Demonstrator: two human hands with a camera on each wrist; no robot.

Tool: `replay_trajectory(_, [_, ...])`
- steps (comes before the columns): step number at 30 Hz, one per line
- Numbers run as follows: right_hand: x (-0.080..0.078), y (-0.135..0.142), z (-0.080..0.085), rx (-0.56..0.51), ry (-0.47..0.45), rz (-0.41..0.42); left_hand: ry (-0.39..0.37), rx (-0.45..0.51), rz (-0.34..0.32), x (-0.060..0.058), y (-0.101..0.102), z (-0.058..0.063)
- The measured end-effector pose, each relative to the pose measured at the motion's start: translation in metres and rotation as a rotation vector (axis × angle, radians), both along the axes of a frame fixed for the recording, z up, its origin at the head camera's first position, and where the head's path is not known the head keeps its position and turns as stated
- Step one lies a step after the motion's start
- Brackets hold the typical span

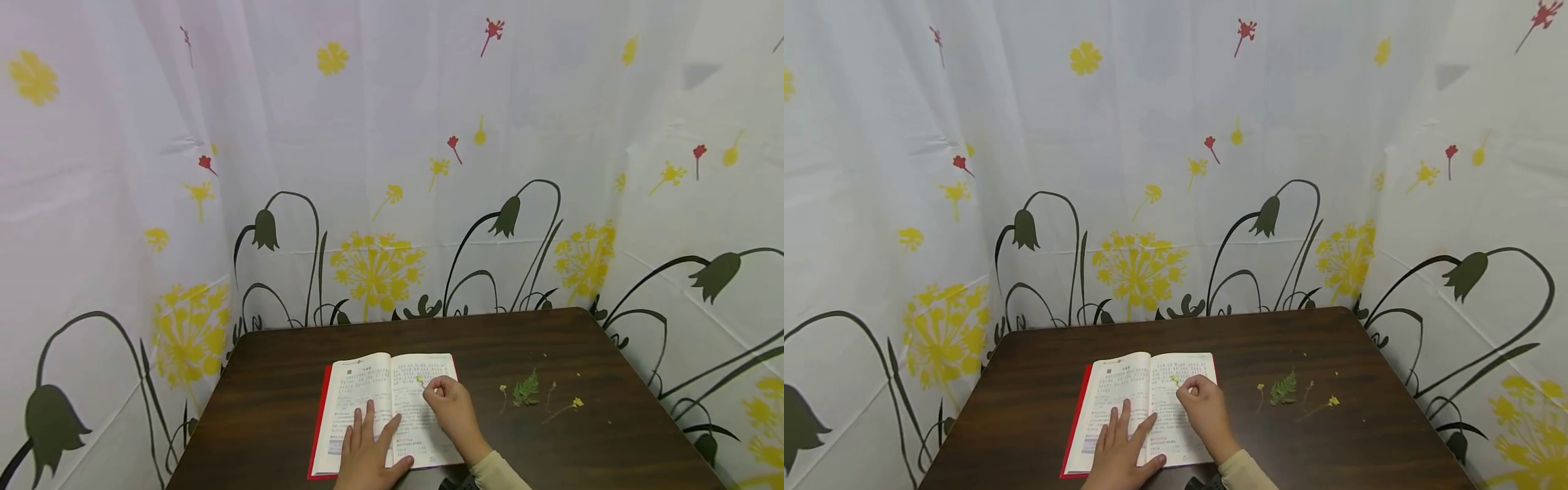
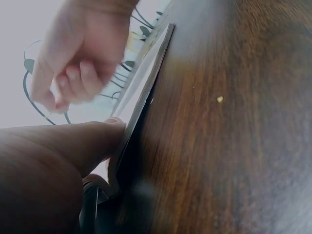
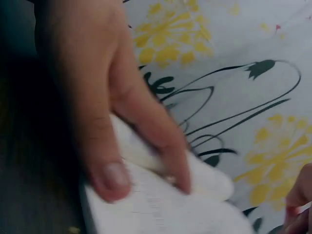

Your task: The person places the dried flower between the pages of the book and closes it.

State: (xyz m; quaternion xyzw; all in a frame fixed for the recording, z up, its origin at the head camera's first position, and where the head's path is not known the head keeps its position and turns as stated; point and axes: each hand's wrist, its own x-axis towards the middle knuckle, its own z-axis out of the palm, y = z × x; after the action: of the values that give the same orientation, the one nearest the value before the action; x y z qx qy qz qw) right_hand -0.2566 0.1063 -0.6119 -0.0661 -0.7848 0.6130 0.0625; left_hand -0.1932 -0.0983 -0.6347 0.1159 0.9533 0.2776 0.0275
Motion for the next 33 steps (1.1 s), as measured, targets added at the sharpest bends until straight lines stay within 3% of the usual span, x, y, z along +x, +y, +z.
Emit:
replay_trajectory(3, [0.001,-0.011,-0.016,-0.047,-0.014,-0.005,0.029,-0.01,0.002,0.0,-0.002,-0.008])
replay_trajectory(8, [0.001,-0.018,-0.031,0.002,0.002,-0.006,0.048,-0.02,0.004,0.001,-0.003,-0.012])
replay_trajectory(20, [0.003,-0.024,-0.026,0.17,0.025,0.017,0.049,0.002,-0.01,0.004,0.001,0.0])
replay_trajectory(33, [-0.003,-0.02,-0.025,0.209,-0.009,0.092,0.027,0.009,-0.016,0.003,0.001,0.002])
